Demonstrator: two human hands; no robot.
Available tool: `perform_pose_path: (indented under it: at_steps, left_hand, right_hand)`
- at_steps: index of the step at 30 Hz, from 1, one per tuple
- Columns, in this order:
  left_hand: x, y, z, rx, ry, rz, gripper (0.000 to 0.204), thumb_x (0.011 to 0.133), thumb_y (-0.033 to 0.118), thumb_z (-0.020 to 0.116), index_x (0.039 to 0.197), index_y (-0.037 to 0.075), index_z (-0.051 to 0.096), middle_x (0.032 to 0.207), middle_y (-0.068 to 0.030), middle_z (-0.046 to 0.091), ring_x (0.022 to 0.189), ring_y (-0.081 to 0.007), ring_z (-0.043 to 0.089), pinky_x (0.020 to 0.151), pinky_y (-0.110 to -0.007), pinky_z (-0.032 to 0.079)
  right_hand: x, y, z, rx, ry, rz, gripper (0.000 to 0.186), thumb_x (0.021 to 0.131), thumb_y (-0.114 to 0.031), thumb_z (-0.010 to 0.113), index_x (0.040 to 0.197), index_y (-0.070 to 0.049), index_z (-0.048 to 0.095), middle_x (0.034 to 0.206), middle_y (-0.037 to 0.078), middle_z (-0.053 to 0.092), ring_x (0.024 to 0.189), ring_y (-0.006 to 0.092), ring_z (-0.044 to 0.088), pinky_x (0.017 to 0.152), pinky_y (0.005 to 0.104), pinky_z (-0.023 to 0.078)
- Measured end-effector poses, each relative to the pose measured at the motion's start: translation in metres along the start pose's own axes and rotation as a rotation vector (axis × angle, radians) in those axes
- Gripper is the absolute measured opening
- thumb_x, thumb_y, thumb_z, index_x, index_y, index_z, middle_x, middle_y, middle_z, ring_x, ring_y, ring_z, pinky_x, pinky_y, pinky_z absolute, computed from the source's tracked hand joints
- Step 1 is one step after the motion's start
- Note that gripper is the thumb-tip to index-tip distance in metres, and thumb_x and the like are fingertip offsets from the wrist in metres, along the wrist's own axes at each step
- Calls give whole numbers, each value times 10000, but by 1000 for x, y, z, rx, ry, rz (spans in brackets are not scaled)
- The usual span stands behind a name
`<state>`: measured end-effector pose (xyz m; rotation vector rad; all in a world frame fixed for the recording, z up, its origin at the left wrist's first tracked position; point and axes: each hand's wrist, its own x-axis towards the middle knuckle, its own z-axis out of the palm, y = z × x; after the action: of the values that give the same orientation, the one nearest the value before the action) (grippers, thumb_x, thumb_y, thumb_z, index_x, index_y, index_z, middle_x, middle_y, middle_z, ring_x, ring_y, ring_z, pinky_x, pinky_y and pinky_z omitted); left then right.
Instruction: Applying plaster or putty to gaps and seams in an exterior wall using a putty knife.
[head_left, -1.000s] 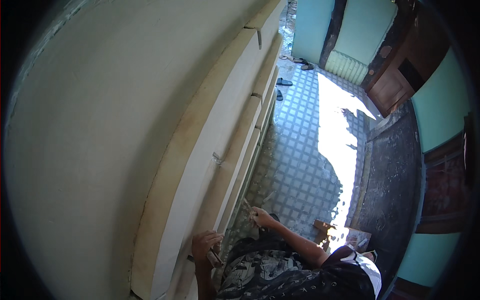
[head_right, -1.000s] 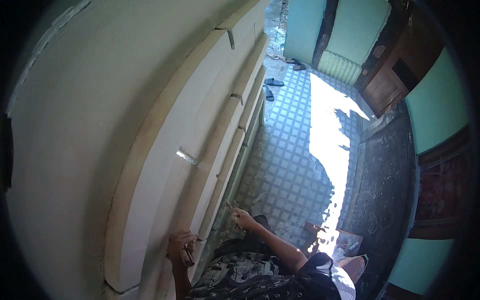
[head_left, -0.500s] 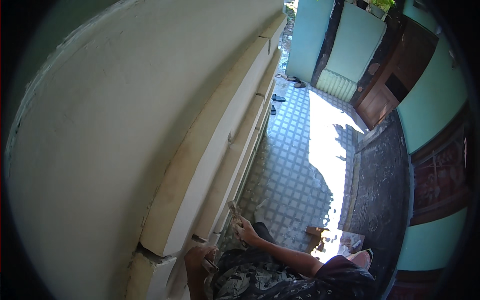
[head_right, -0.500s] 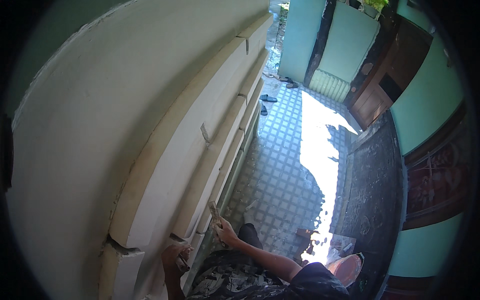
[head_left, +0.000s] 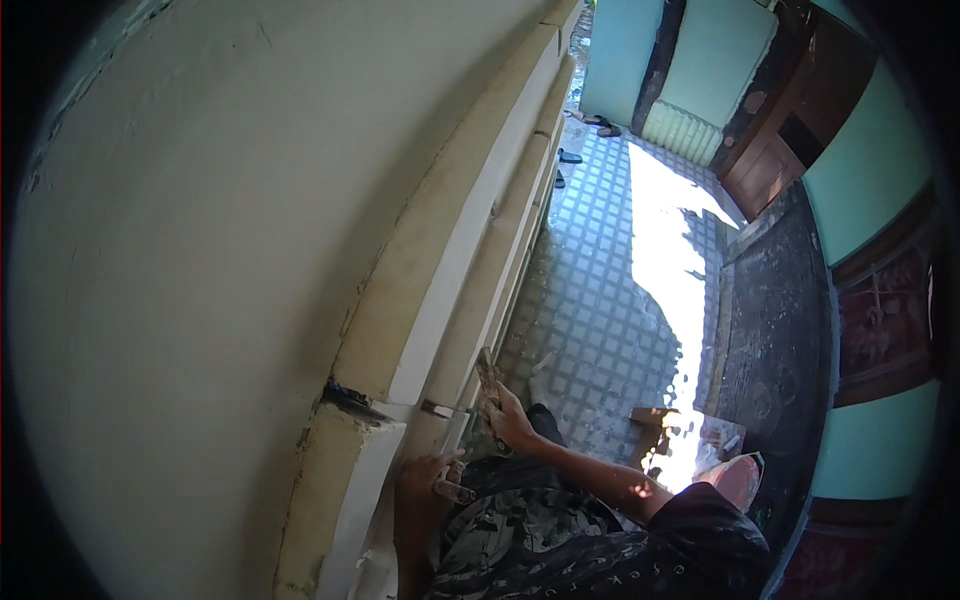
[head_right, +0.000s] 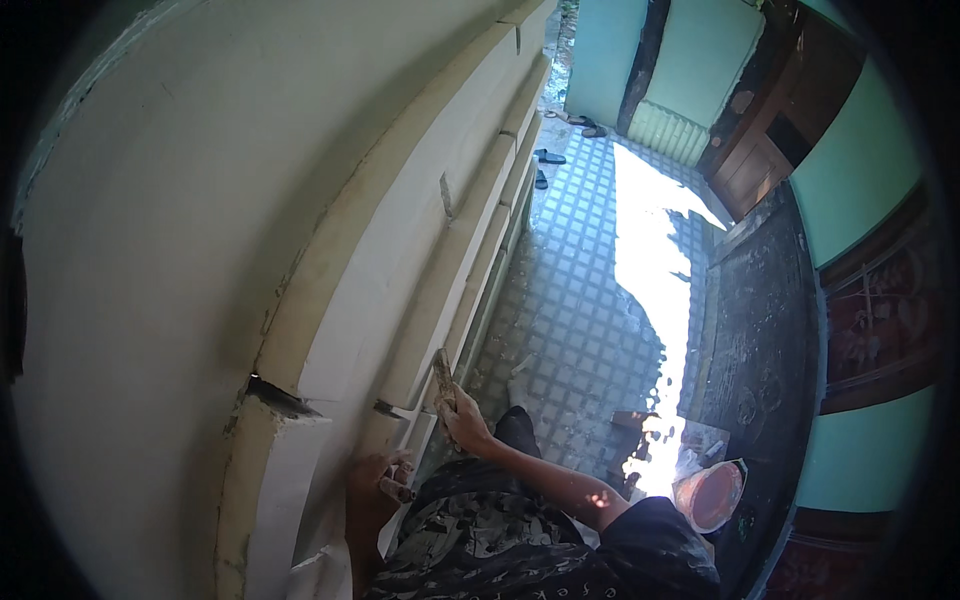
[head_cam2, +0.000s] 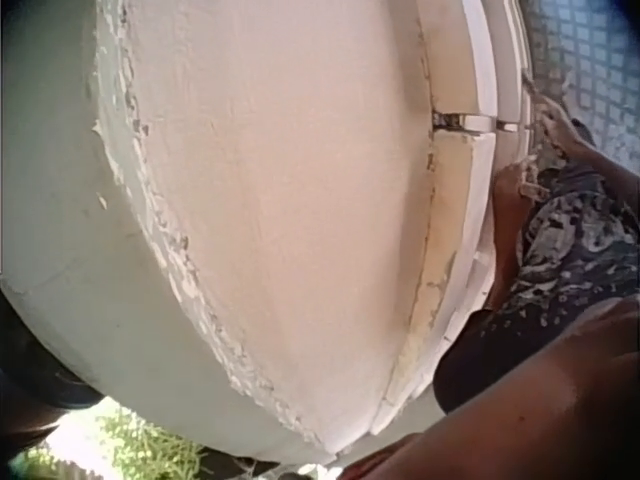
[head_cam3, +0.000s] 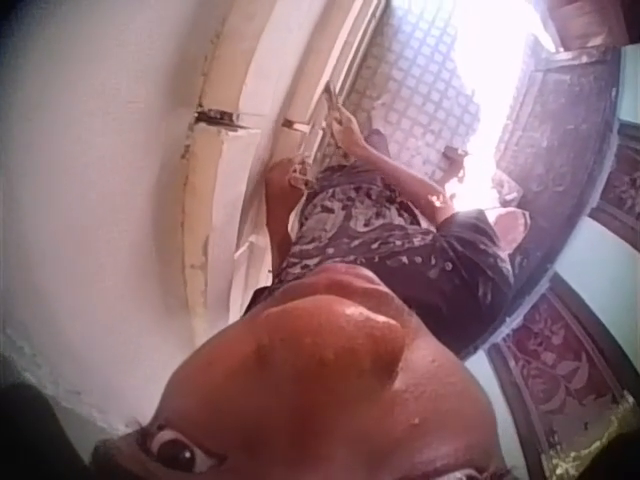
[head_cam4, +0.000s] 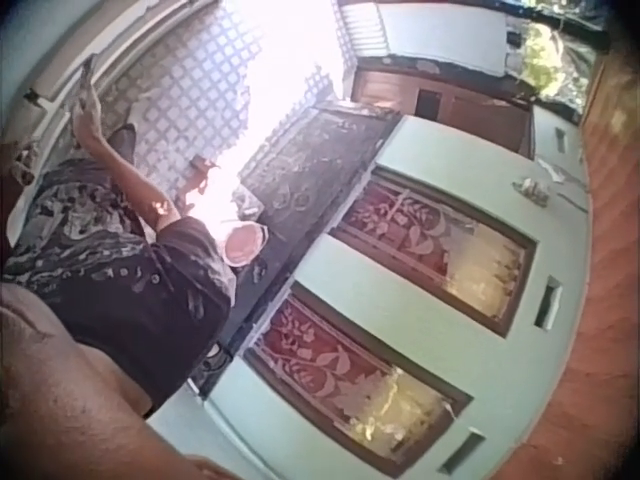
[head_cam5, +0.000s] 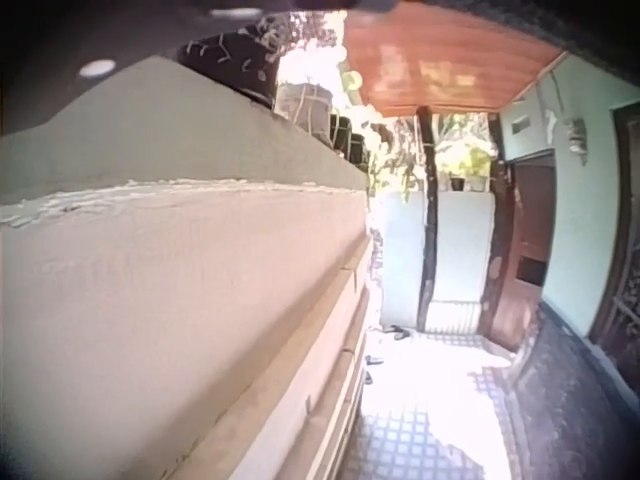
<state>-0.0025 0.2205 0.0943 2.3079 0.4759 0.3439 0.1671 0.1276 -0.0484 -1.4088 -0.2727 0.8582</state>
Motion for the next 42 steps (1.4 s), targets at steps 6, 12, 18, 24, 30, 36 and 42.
perform_pose_path:
  at_steps: [6, 12, 18, 24, 30, 36, 42]
  left_hand:
    - [7, 20, -19, -70, 18, -95, 259, 792, 53, 709, 1050, 59, 692, 801, -96, 663, 748, -274, 630, 681, -379, 496]
    - [10, 9, -6, -136, 3, -36, 374, 749, 42, 734, 1116, 77, 670, 781, -62, 654, 707, -259, 596, 660, -375, 481]
    - [16, 7, 1, -111, 51, -7, 394, 761, 21, 734, 1144, 77, 658, 806, -65, 651, 684, -209, 573, 646, -339, 474]
    - [21, 15, 5, -142, 84, -127, 371, 794, 35, 721, 1156, 74, 651, 817, -68, 655, 679, -186, 560, 646, -322, 473]
    - [32, 18, 16, -222, 162, -208, 291, 830, 55, 688, 1120, 48, 661, 819, -81, 658, 720, -208, 592, 683, -339, 484]
    - [50, 24, 24, -345, 349, -203, 260, 829, -29, 624, 1083, 12, 661, 780, -92, 669, 718, -164, 651, 697, -285, 511]
    - [63, 37, 34, -372, 355, -232, 221, 853, -51, 602, 1064, -9, 652, 790, -99, 692, 734, -148, 674, 696, -264, 516]
  right_hand:
    - [-9, -22, -15, 418, 88, -503, 97, 994, -136, 525, 1027, -50, 495, 750, 25, 481, 521, 87, 446, 446, 239, 373]
    - [9, -59, -34, 506, 53, -333, 349, 964, -398, 568, 1090, -82, 487, 735, 19, 473, 557, 125, 506, 464, 275, 428]
    - [-4, 8, -26, 623, -4, 667, 227, 957, -214, 552, 1105, -49, 505, 734, 7, 473, 562, 126, 507, 472, 276, 430]
    - [-3, -80, -27, 1130, -211, 418, 250, 946, -126, 531, 1174, -40, 478, 770, -2, 473, 557, 121, 493, 472, 285, 422]
    - [24, -99, -74, 757, -8, 118, 211, 949, -155, 550, 1135, -69, 498, 751, 3, 451, 553, 120, 475, 491, 278, 414]
    - [49, -2, -95, 1019, 42, 763, 150, 894, -90, 535, 811, -109, 411, 663, -8, 416, 531, 116, 455, 465, 263, 401]
    - [26, -74, -65, 956, -311, 713, 106, 910, -122, 567, 950, -78, 479, 683, -13, 418, 533, 102, 430, 459, 251, 385]
